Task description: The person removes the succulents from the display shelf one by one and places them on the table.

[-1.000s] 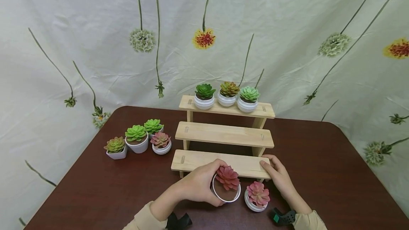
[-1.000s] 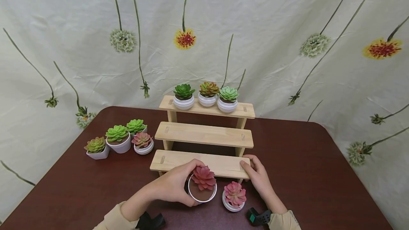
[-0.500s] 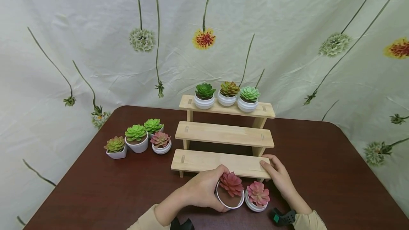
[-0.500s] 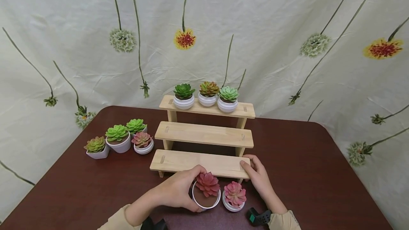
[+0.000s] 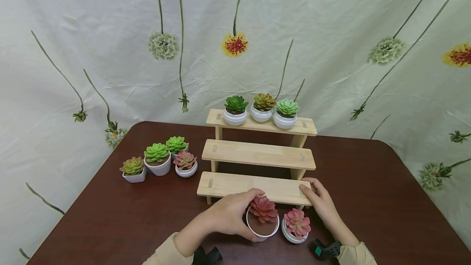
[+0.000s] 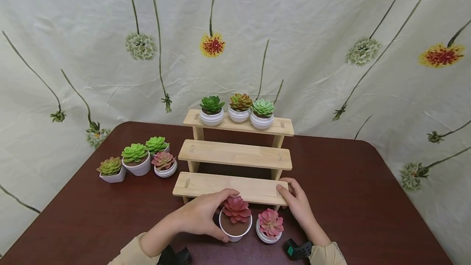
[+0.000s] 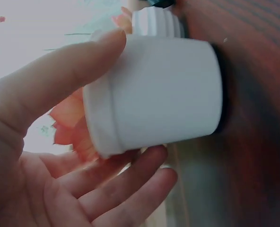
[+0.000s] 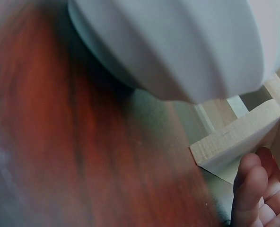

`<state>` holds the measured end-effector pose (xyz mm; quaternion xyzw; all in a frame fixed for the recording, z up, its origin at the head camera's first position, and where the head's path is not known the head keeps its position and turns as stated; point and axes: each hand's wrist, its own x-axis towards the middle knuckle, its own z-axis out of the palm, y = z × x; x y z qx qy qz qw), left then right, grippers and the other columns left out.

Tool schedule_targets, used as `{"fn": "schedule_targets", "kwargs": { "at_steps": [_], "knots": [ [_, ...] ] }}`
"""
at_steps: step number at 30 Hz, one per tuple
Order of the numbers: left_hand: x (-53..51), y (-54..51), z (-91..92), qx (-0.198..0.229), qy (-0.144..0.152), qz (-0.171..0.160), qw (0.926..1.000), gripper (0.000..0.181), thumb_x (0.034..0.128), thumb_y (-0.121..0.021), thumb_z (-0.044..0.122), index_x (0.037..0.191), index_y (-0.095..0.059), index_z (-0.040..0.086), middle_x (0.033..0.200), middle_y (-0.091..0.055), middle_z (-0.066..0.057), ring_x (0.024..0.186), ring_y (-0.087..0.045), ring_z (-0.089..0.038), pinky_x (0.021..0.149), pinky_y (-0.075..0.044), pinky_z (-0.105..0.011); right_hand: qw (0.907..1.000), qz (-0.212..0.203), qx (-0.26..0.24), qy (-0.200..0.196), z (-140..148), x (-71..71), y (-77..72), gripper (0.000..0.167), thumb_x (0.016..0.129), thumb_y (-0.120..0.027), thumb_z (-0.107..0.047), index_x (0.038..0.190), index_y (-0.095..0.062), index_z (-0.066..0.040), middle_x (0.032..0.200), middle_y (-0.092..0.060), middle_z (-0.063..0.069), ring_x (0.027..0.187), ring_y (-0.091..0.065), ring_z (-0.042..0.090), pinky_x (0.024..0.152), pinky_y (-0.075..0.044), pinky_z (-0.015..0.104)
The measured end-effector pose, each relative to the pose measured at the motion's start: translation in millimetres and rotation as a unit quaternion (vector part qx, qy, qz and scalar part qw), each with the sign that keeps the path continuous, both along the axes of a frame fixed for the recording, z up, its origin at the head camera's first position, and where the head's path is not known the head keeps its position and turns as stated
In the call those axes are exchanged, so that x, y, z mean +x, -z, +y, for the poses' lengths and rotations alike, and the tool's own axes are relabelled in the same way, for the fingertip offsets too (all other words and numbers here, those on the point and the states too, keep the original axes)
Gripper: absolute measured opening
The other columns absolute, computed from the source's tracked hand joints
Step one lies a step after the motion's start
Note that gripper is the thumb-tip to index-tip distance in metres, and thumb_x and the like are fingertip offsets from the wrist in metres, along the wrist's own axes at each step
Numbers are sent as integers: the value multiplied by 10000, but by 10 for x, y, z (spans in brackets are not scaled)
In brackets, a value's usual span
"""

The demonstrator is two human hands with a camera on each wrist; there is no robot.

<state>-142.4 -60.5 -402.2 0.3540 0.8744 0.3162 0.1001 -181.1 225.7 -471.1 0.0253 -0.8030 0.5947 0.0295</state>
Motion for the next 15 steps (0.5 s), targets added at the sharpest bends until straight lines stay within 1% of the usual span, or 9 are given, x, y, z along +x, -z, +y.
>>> {"fn": "schedule_targets", "kwargs": {
  "at_steps": [2, 4, 6, 8, 10, 12, 15],
  "knots": [
    [-9, -37, -23, -110, 13, 1, 9999, 911, 623, -853, 410, 1365, -401, 134, 1263, -542, 40, 1122, -522, -108, 944, -422, -301, 10000, 2, -15, 2, 4, 2, -6, 247, 935, -572, -178, 1143, -554, -46, 689, -556, 37, 505, -510, 130, 483, -448, 274],
    [-26, -71, -50, -106, 42, -3, 9999, 931, 633, -845, 429, 1383, -392, 116, 1251, -550, 36, 1110, -526, -89, 950, -415, -302, 10000, 9, -19, 10, 7, 3, -11, 246, 934, -574, -182, 1140, -555, -48, 694, -558, 36, 508, -510, 130, 483, -447, 273],
    [-49, -103, -79, 55, 51, -67, 9999, 912, 655, -832, 435, 1385, -396, 104, 1225, -562, 35, 1080, -541, -70, 940, -421, -296, 10000, 20, -23, 10, 8, 3, -15, 247, 934, -575, -186, 1139, -556, -51, 692, -557, 36, 507, -509, 130, 482, -446, 273],
    [-73, -133, -104, 382, -64, -181, 9991, 868, 683, -816, 434, 1376, -414, 99, 1178, -582, 33, 1034, -563, -60, 909, -441, -284, 10000, 21, -23, -10, 7, 1, -16, 244, 935, -573, -187, 1141, -555, -56, 696, -561, 35, 510, -511, 129, 484, -449, 274],
    [-103, -159, -123, 809, -279, -210, 9961, 787, 724, -792, 414, 1353, -442, 95, 1152, -599, 14, 1007, -589, -93, 866, -470, -289, 10000, 20, -27, -10, 5, 1, -15, 241, 935, -573, -183, 1141, -555, -58, 694, -563, 34, 509, -513, 128, 485, -451, 274],
    [-131, -184, -133, 1225, -638, -139, 9903, 709, 760, -770, 394, 1334, -468, 110, 1144, -608, -3, 998, -595, -122, 833, -488, -292, 10000, 16, -24, -5, 2, 2, -12, 235, 936, -571, -176, 1139, -554, -59, 694, -564, 33, 508, -513, 128, 485, -452, 274],
    [-182, -199, -138, 1744, -1205, 281, 9769, 603, 793, -754, 324, 1295, -505, 102, 1119, -613, -24, 980, -591, -143, 809, -501, -318, 10000, 1, -34, 7, -7, 4, -3, 238, 934, -574, -181, 1138, -555, -59, 690, -560, 34, 508, -512, 128, 485, -450, 273]
  ]
}}
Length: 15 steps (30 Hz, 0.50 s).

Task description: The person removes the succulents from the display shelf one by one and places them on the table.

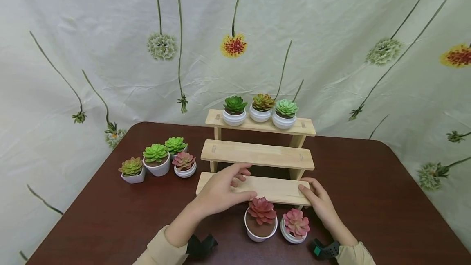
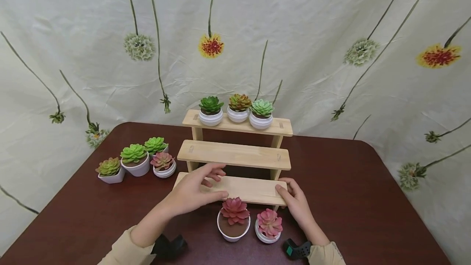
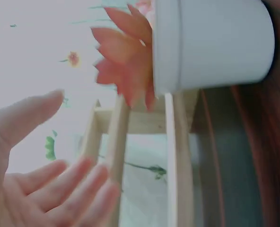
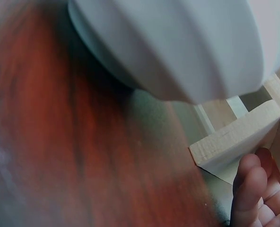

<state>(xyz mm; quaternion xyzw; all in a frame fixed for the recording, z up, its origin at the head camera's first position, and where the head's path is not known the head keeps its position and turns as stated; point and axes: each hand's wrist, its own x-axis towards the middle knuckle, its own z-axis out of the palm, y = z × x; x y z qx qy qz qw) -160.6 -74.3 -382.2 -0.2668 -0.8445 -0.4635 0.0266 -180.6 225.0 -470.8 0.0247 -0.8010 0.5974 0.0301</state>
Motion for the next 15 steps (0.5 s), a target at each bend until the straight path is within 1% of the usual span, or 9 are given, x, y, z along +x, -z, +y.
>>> {"fn": "schedule_targets", "kwargs": {
  "at_steps": [3, 8, 12, 15],
  "knots": [
    [-54, 19, -3, 322, -563, 397, 9971, 558, 795, -757, 257, 1270, -526, 75, 1138, -606, -35, 1006, -575, -138, 816, -499, -339, 10000, -18, -14, -17, -6, -1, 6, 244, 935, -575, -188, 1141, -556, -59, 698, -562, 37, 514, -514, 130, 486, -449, 271],
    [-142, 64, -12, 552, -1270, 836, 9868, 522, 797, -757, 245, 1237, -549, 57, 1154, -607, -53, 1011, -586, -157, 806, -504, -341, 10000, -26, -12, 13, -2, 3, 9, 250, 931, -579, -186, 1141, -559, -52, 707, -565, 44, 517, -517, 133, 486, -451, 272],
    [-215, 64, -3, 695, -1773, 1000, 9766, 531, 805, -747, 265, 1245, -529, 64, 1139, -593, -78, 980, -594, -191, 800, -499, -351, 10000, -27, 3, 7, 7, -1, 7, 252, 932, -575, -182, 1147, -557, -51, 710, -567, 48, 519, -517, 134, 487, -451, 273],
    [-255, 49, 8, 859, -2004, 1012, 9707, 534, 813, -738, 265, 1255, -510, 72, 1141, -578, -90, 963, -595, -202, 771, -504, -358, 10000, -21, 1, -18, 9, -6, 1, 254, 933, -573, -181, 1149, -555, -48, 719, -576, 52, 523, -523, 135, 487, -453, 275]
  ]
}}
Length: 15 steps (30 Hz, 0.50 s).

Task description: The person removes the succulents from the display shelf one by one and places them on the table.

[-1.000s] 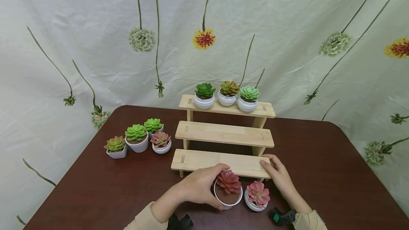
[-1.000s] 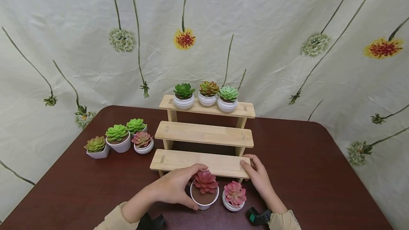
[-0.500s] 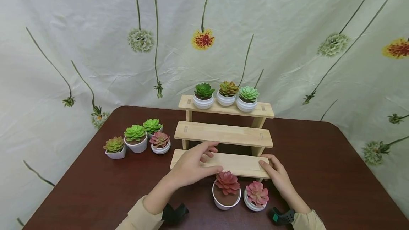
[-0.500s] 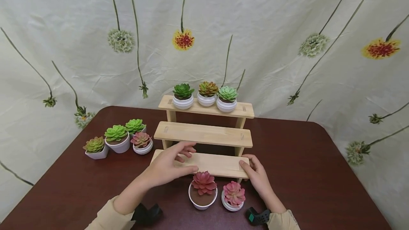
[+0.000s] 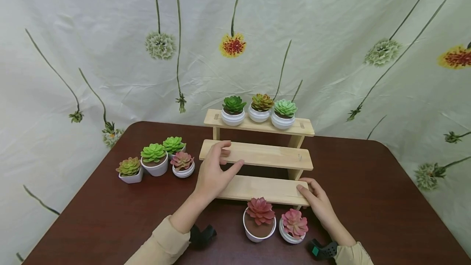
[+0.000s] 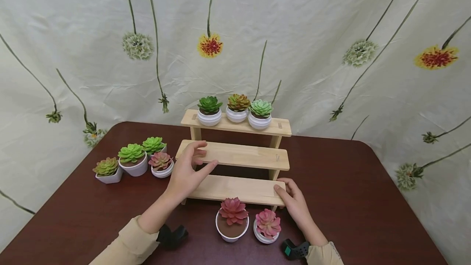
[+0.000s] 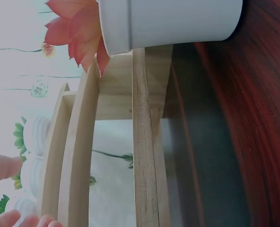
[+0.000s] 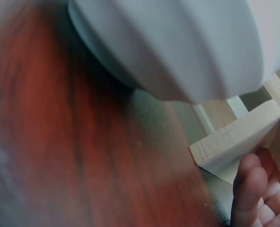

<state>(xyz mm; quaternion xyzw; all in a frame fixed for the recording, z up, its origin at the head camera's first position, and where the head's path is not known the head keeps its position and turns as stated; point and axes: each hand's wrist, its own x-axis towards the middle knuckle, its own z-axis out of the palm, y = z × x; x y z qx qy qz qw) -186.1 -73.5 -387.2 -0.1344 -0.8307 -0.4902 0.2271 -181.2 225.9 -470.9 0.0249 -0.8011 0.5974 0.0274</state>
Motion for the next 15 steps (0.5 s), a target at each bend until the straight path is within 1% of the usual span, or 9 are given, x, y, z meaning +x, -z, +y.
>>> {"fn": "schedule_targets", "kwargs": {
  "at_steps": [2, 5, 9, 12, 15],
  "knots": [
    [-20, -16, 2, 162, -58, 11, 9999, 518, 815, -735, 250, 1247, -512, 73, 1148, -576, -88, 956, -601, -204, 751, -512, -361, 10000, 5, -3, -10, -3, -1, -3, 256, 934, -573, -182, 1150, -555, -47, 724, -579, 53, 528, -527, 136, 487, -455, 276],
    [-52, -48, 4, 394, -28, 24, 9992, 502, 819, -734, 217, 1240, -509, 63, 1179, -563, -86, 977, -602, -208, 752, -523, -368, 10000, -1, -16, -16, -5, -1, -5, 258, 934, -573, -183, 1151, -553, -45, 723, -574, 54, 526, -523, 138, 486, -454, 276],
    [-106, -81, 5, 533, 1, 5, 9986, 511, 826, -727, 196, 1254, -486, 54, 1200, -543, -83, 1010, -587, -212, 783, -518, -372, 10000, -13, -30, 6, -4, 0, -6, 254, 933, -573, -181, 1148, -553, -46, 712, -564, 55, 520, -516, 139, 485, -449, 273],
    [-163, -94, 3, 592, -100, 80, 9982, 526, 822, -729, 199, 1257, -476, 42, 1194, -532, -96, 1023, -570, -215, 797, -506, -372, 10000, -17, -30, 21, -4, 1, -7, 250, 932, -575, -182, 1143, -556, -50, 710, -559, 55, 519, -511, 139, 485, -445, 271],
    [-227, -117, 3, 606, -257, 252, 9975, 546, 818, -732, 213, 1258, -470, 24, 1185, -520, -116, 1032, -548, -223, 820, -488, -372, 10000, -20, -26, 34, -6, 4, -11, 249, 931, -577, -183, 1141, -559, -50, 704, -555, 53, 520, -511, 140, 487, -444, 269]
  ]
}}
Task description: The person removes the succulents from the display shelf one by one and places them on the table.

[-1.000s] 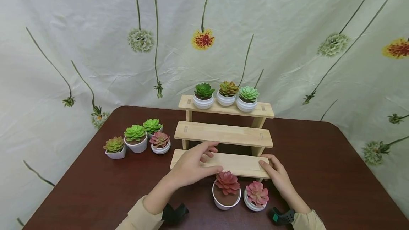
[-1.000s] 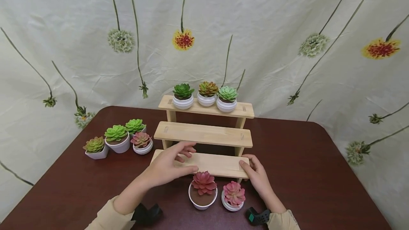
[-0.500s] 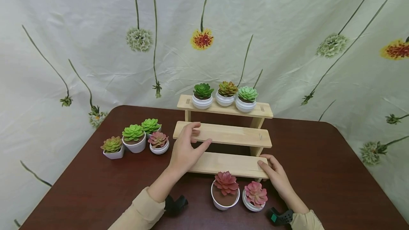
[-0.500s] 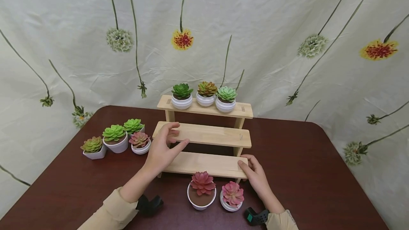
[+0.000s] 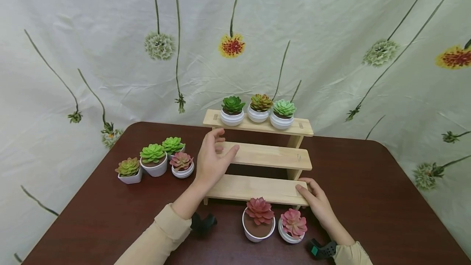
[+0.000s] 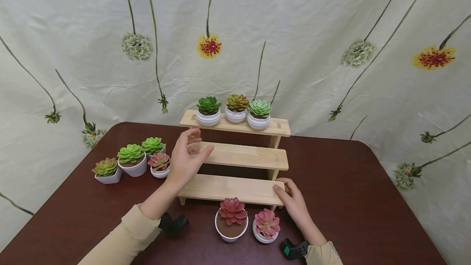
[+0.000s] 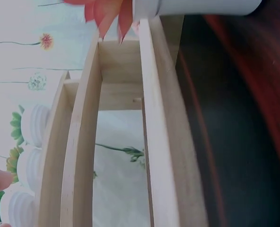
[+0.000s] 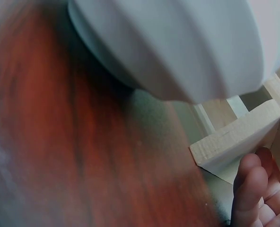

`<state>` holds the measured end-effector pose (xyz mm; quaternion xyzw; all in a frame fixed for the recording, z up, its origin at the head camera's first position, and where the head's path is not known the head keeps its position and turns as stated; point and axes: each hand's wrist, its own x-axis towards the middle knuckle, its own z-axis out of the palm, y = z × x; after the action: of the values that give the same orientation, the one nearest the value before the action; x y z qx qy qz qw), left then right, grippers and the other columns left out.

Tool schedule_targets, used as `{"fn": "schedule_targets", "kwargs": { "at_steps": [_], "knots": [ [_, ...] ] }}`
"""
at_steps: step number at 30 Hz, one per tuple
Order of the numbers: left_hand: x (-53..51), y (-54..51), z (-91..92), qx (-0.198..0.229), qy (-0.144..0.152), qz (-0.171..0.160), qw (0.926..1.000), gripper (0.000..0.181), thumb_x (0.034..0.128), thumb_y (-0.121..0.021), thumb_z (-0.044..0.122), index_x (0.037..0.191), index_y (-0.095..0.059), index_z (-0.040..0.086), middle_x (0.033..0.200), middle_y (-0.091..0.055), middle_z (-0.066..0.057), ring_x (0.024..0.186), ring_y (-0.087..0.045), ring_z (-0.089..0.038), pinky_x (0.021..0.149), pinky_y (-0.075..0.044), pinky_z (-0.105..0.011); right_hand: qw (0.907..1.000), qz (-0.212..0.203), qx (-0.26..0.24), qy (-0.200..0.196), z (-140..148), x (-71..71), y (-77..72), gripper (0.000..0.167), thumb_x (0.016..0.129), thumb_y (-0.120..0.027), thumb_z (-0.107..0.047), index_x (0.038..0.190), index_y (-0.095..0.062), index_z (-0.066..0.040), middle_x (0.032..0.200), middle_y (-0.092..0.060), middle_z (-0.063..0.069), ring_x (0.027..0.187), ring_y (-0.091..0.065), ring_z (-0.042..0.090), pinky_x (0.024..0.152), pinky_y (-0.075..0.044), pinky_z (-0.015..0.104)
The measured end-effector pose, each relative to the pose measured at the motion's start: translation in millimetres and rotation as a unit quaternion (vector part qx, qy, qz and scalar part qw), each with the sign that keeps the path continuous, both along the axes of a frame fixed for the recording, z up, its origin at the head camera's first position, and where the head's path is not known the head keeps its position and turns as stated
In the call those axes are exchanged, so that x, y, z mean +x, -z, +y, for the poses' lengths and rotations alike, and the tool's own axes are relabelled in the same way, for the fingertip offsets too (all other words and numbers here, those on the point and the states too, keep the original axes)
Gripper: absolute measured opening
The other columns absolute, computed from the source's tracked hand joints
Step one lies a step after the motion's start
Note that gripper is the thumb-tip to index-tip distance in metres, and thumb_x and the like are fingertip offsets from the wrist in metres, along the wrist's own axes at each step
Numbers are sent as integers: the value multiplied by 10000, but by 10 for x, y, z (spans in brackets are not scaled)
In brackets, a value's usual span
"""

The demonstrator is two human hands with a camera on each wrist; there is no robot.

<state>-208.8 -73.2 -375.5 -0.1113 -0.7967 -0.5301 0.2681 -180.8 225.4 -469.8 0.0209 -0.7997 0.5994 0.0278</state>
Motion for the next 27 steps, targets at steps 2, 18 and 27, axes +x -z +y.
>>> {"fn": "schedule_targets", "kwargs": {
  "at_steps": [2, 18, 27],
  "knots": [
    [-40, -16, 2, -44, -117, 111, 9999, 555, 818, -731, 227, 1256, -466, 14, 1175, -513, -127, 1040, -530, -235, 848, -471, -371, 10000, -17, -10, 13, -2, 5, -4, 248, 931, -579, -177, 1139, -559, -44, 702, -551, 51, 519, -510, 141, 487, -443, 268],
    [-279, -188, 22, -111, -698, 362, 9968, 612, 800, -740, 288, 1267, -459, 9, 1160, -521, -152, 1025, -502, -273, 826, -396, -449, 10000, -3, -57, -16, -6, 3, -3, 245, 933, -580, -177, 1129, -549, -35, 714, -549, 34, 514, -499, 136, 479, -435, 265],
    [-383, -291, 8, -171, -687, 330, 9969, 632, 806, -736, 288, 1293, -457, -3, 1212, -544, -138, 1077, -526, -260, 948, -268, -482, 10000, 66, -29, -9, 1, -2, 10, 237, 930, -579, -183, 1121, -555, -43, 699, -548, 28, 510, -499, 130, 476, -437, 265]
  ]
}}
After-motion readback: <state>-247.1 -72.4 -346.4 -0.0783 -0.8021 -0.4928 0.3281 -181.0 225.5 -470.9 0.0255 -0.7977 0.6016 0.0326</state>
